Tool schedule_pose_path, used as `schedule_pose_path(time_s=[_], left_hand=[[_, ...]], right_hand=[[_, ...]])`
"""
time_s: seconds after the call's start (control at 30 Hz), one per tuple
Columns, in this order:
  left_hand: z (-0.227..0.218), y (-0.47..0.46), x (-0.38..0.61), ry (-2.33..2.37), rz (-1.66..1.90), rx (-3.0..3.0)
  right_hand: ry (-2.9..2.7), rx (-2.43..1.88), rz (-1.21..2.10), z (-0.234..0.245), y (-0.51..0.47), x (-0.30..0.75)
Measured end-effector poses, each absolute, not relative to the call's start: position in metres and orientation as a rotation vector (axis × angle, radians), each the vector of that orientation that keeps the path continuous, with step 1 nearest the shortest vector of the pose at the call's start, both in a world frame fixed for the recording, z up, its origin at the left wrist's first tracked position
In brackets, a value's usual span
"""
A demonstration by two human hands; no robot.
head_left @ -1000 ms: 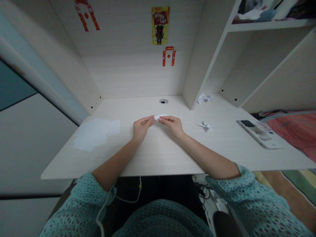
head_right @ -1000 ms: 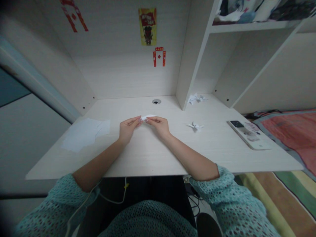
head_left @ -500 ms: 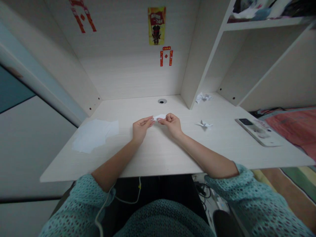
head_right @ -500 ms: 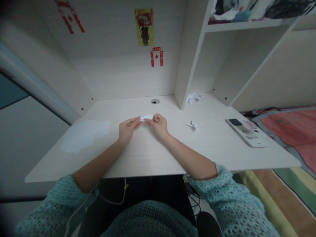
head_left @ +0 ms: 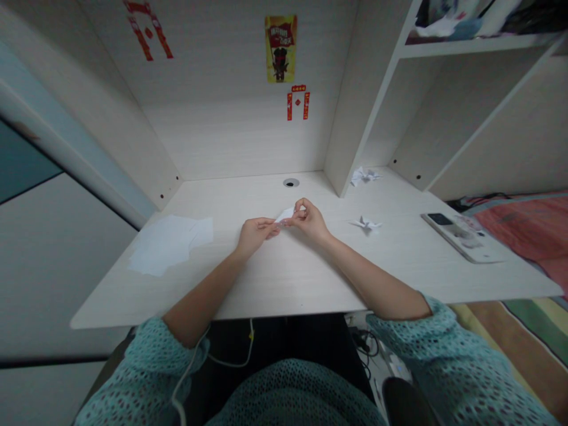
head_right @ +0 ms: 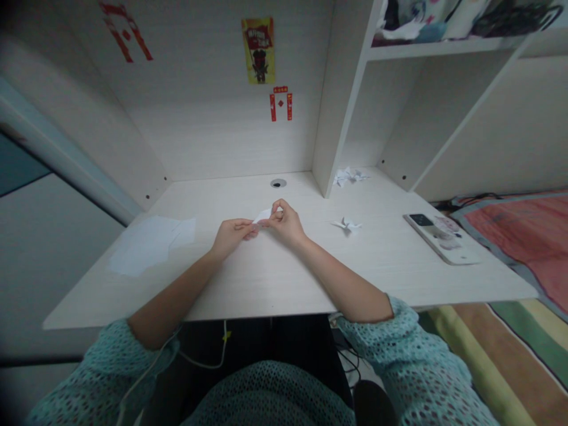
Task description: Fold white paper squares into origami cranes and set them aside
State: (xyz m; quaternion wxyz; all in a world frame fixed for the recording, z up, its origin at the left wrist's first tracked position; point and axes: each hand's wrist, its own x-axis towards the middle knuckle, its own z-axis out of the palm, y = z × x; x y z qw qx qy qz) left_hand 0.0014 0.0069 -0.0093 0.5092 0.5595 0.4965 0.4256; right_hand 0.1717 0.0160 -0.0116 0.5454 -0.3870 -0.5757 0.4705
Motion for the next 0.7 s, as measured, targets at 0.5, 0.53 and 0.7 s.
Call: schedule_pose_path(time_s=[0.5,0.53,0.7], left_hand=[[-0.012,0.004,0.004,1.130,0.982,1.374],[-0.013,0.004,0.004,1.127,0.976,1.384],[-0.014,0.004,0.004,1.101,0.993,1.373]], right_hand=[[-1.315,-0.992,1.183,-0.020,0.009,0.160],[-1.310,-1.003,1.170,-0.020,0.009,0.160],[-1.268,-1.040,1.155,-0.021,0.008,0.160]])
